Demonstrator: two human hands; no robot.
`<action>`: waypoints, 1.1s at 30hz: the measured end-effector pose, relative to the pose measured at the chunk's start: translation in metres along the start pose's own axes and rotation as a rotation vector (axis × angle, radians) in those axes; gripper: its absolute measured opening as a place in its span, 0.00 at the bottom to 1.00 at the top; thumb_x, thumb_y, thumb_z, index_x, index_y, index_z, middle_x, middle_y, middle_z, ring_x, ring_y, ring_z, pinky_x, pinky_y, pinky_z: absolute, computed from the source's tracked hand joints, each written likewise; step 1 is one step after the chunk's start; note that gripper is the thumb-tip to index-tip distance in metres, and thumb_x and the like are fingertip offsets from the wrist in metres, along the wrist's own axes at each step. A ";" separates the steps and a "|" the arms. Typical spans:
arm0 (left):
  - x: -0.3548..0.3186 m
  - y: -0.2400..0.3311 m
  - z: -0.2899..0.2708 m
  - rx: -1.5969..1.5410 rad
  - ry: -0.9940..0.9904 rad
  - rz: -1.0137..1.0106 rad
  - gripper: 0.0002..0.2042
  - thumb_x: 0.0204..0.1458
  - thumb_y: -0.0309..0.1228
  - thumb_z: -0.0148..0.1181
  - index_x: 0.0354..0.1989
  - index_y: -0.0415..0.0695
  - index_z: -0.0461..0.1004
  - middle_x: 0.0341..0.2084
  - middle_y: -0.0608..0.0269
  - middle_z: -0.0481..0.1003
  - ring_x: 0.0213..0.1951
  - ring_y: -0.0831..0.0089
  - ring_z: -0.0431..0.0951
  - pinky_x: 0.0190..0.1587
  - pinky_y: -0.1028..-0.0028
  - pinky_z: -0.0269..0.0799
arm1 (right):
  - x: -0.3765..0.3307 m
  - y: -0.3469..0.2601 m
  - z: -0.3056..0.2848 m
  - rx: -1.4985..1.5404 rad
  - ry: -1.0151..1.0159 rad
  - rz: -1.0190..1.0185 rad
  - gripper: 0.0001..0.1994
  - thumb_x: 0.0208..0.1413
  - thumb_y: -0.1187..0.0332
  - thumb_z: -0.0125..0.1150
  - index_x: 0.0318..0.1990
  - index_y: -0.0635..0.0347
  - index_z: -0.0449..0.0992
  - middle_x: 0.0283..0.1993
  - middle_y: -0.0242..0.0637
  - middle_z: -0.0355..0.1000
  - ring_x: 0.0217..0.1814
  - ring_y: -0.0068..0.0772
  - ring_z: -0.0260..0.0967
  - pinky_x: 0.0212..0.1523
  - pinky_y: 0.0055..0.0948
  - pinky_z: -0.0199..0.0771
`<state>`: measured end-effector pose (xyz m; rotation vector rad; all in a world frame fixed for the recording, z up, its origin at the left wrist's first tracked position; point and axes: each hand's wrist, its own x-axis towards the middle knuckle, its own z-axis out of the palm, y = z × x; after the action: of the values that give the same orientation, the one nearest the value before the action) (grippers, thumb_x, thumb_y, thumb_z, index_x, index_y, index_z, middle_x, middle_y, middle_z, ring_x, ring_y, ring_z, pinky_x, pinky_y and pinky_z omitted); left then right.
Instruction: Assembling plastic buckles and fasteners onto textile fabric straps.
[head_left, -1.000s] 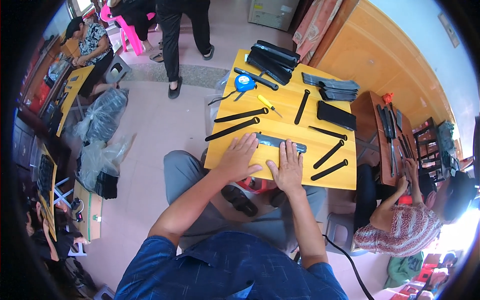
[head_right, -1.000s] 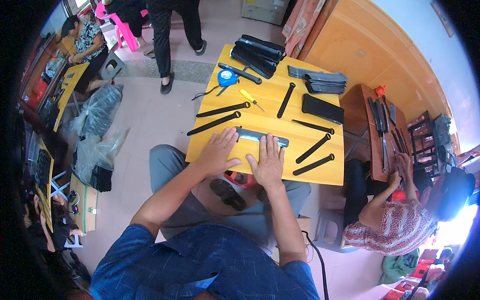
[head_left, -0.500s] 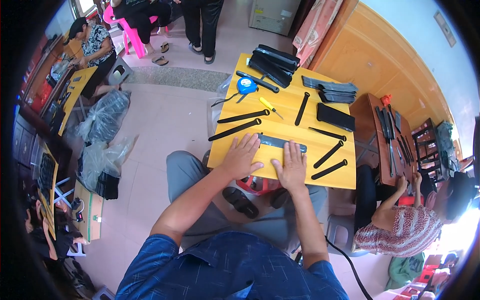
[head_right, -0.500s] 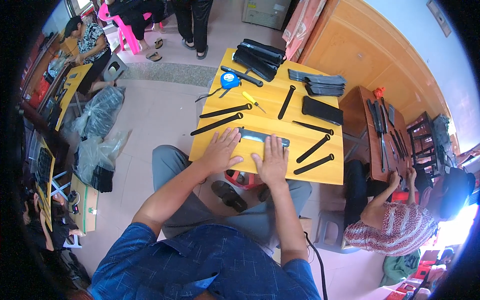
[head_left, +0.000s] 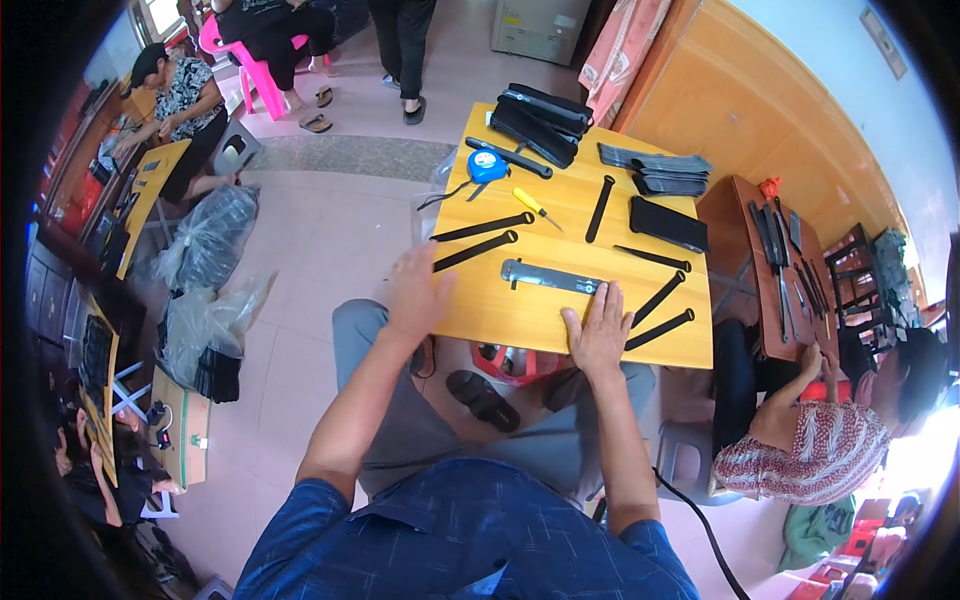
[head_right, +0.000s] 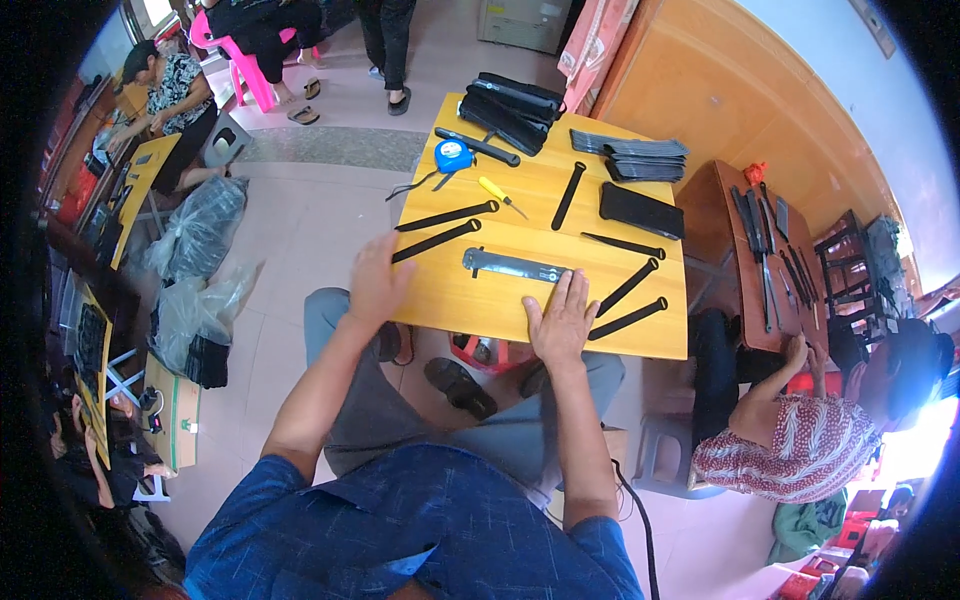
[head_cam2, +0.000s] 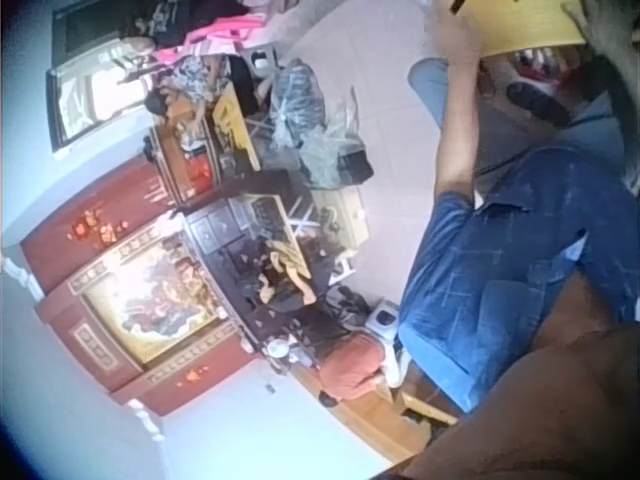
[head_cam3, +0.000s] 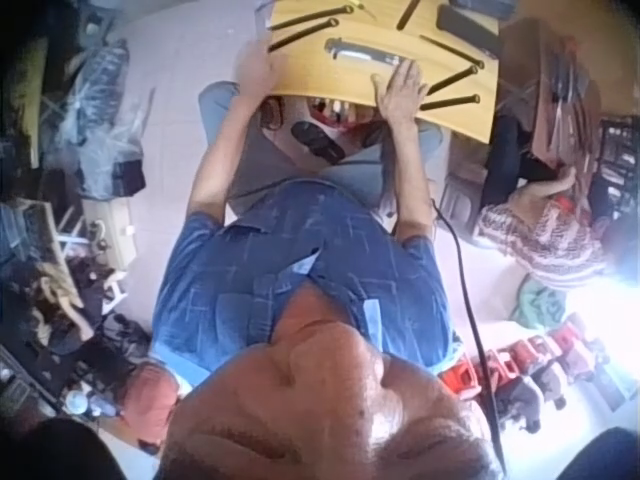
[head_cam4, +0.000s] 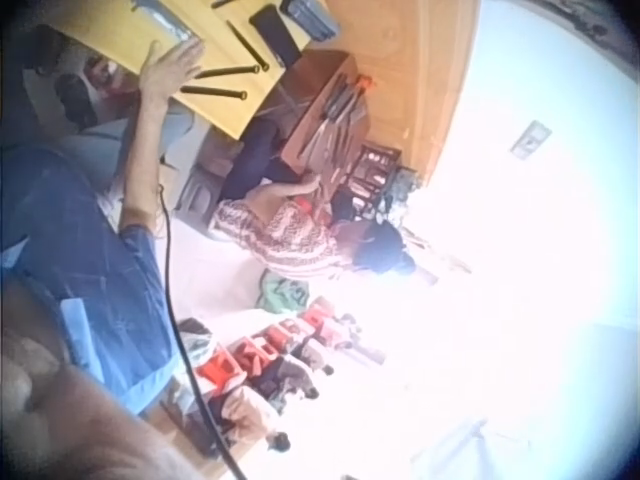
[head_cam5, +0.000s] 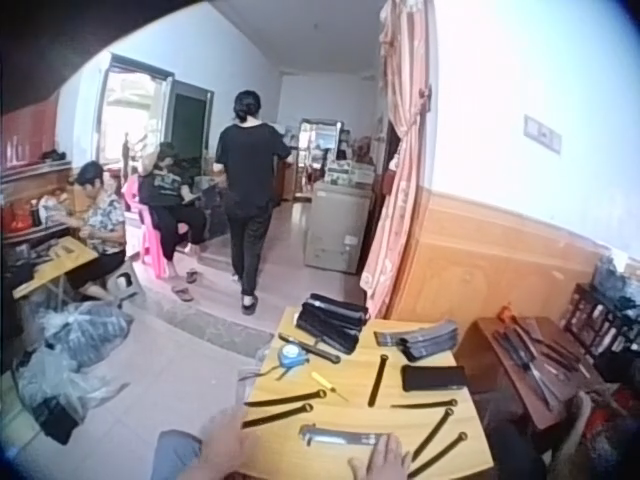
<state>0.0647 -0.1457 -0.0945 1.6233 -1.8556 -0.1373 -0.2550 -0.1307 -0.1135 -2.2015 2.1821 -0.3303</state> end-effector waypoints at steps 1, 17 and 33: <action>0.001 -0.008 -0.005 0.034 0.034 -0.089 0.29 0.56 0.41 0.61 0.62 0.35 0.67 0.59 0.41 0.71 0.60 0.45 0.70 0.64 0.54 0.63 | 0.000 0.000 0.001 0.013 0.032 0.023 0.43 0.64 0.40 0.48 0.74 0.67 0.51 0.79 0.55 0.43 0.82 0.55 0.39 0.75 0.63 0.41; 0.028 0.002 -0.034 -0.161 -0.070 -0.138 0.07 0.52 0.33 0.65 0.32 0.43 0.77 0.28 0.52 0.80 0.33 0.49 0.81 0.36 0.56 0.76 | 0.007 -0.068 -0.036 0.271 0.166 -0.281 0.36 0.57 0.60 0.65 0.71 0.60 0.60 0.77 0.53 0.48 0.80 0.56 0.42 0.75 0.61 0.42; -0.013 0.138 -0.088 -0.649 -0.237 0.189 0.16 0.52 0.32 0.67 0.47 0.39 0.78 0.31 0.57 0.79 0.34 0.64 0.80 0.40 0.69 0.75 | -0.027 -0.090 -0.092 0.977 0.276 -0.277 0.21 0.63 0.72 0.56 0.63 0.65 0.69 0.63 0.50 0.72 0.70 0.51 0.65 0.70 0.43 0.62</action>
<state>-0.0050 -0.0734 0.0355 1.0103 -1.8566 -0.7888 -0.1819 -0.0899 -0.0120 -1.8770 1.2739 -1.4082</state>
